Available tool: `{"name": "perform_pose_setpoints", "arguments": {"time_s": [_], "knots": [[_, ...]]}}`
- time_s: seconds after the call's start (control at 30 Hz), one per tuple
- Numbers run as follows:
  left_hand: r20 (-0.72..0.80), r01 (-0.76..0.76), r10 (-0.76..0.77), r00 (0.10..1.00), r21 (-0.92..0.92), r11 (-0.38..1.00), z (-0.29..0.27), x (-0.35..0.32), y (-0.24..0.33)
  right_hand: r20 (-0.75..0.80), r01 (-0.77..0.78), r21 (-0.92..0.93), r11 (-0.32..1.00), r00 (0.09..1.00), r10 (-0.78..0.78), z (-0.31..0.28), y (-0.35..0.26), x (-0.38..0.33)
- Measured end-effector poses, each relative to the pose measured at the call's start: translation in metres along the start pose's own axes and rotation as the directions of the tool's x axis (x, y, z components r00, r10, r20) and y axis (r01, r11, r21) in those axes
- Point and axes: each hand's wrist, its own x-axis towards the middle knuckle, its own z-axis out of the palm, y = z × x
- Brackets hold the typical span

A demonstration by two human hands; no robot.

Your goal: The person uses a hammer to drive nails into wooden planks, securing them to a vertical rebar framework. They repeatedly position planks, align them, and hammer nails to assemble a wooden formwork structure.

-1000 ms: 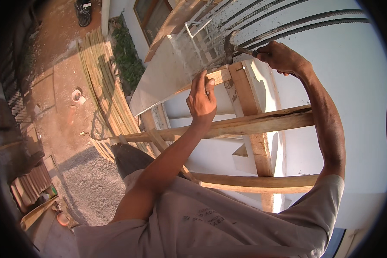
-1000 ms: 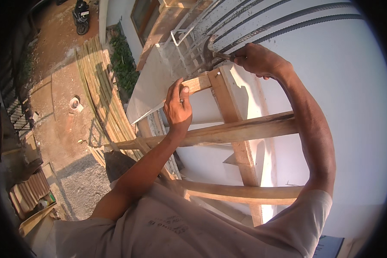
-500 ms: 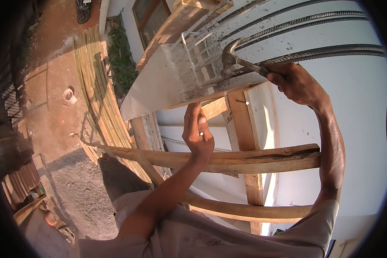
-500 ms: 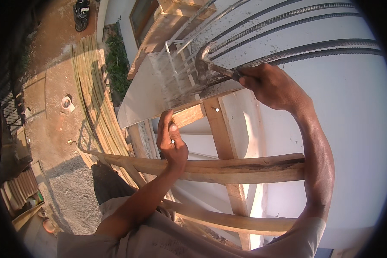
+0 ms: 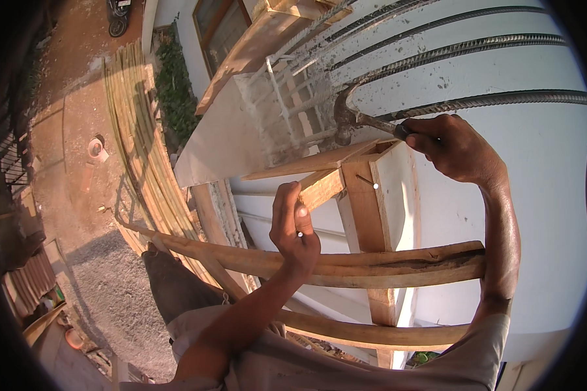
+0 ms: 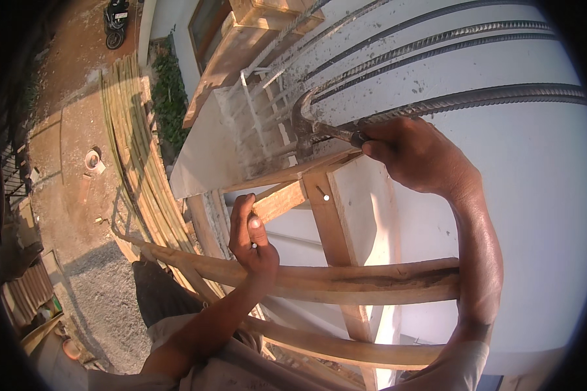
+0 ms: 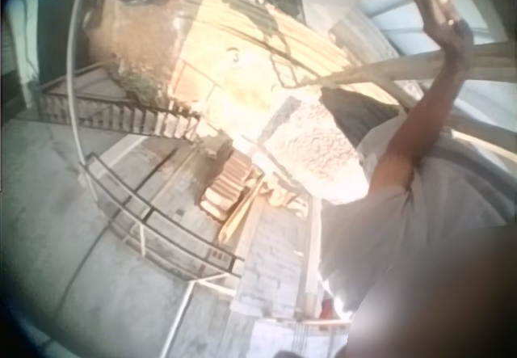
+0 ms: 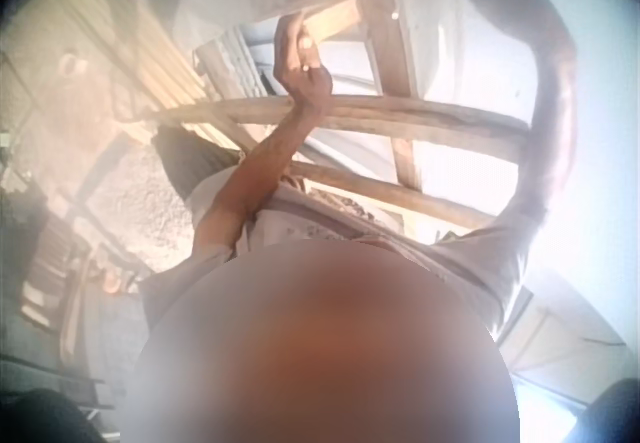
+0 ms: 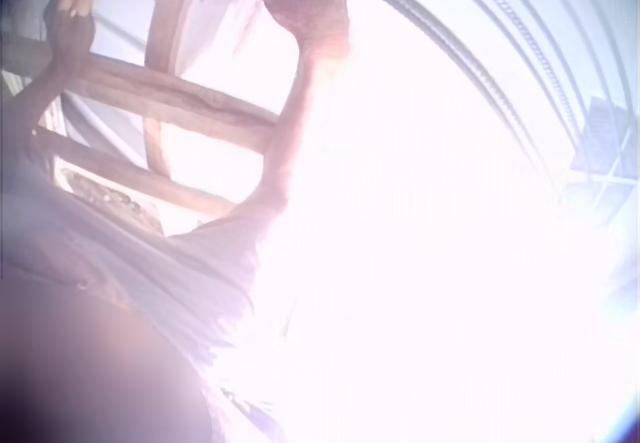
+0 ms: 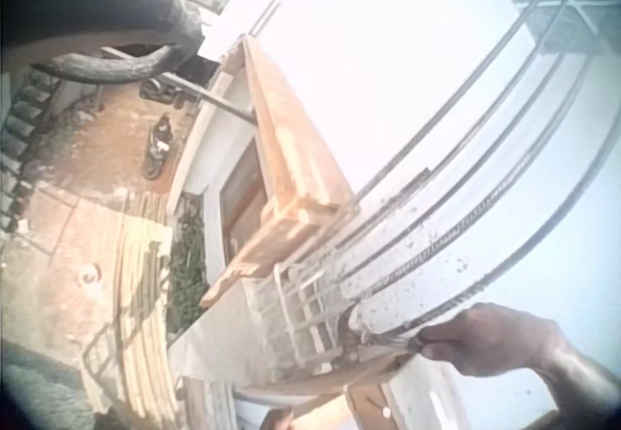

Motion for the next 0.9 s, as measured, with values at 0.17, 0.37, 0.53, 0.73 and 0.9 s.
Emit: {"name": "perform_pose_setpoints", "arguments": {"time_s": [0.17,0.37,0.53,0.73,0.9], "knots": [[0.009,-0.022,0.022,1.0,0.001,1.0,-0.001,0.001,0.0,0.1,-0.003,-0.067,0.998,0.995,0.01,-0.001,0.0,0.002],[0.03,-0.055,0.055,0.998,0.011,0.998,-0.003,0.0,-0.002,-0.011,0.03,0.028,0.999,0.999,-0.03,-0.001,-0.007,0.003],[0.044,-0.07,0.07,0.997,0.0,0.998,-0.003,0.0,-0.004,0.153,-0.12,-0.048,0.992,0.98,0.126,-0.008,-0.012,0.002],[0.021,-0.02,0.02,1.0,-0.015,1.0,-0.001,0.0,-0.002,0.08,-0.1,-0.011,0.995,0.992,0.1,-0.013,-0.012,0.004],[0.08,-0.062,0.062,0.995,-0.005,0.998,-0.007,0.002,-0.001,0.157,-0.084,-0.047,0.995,0.983,0.09,-0.011,-0.008,0.005]]}}
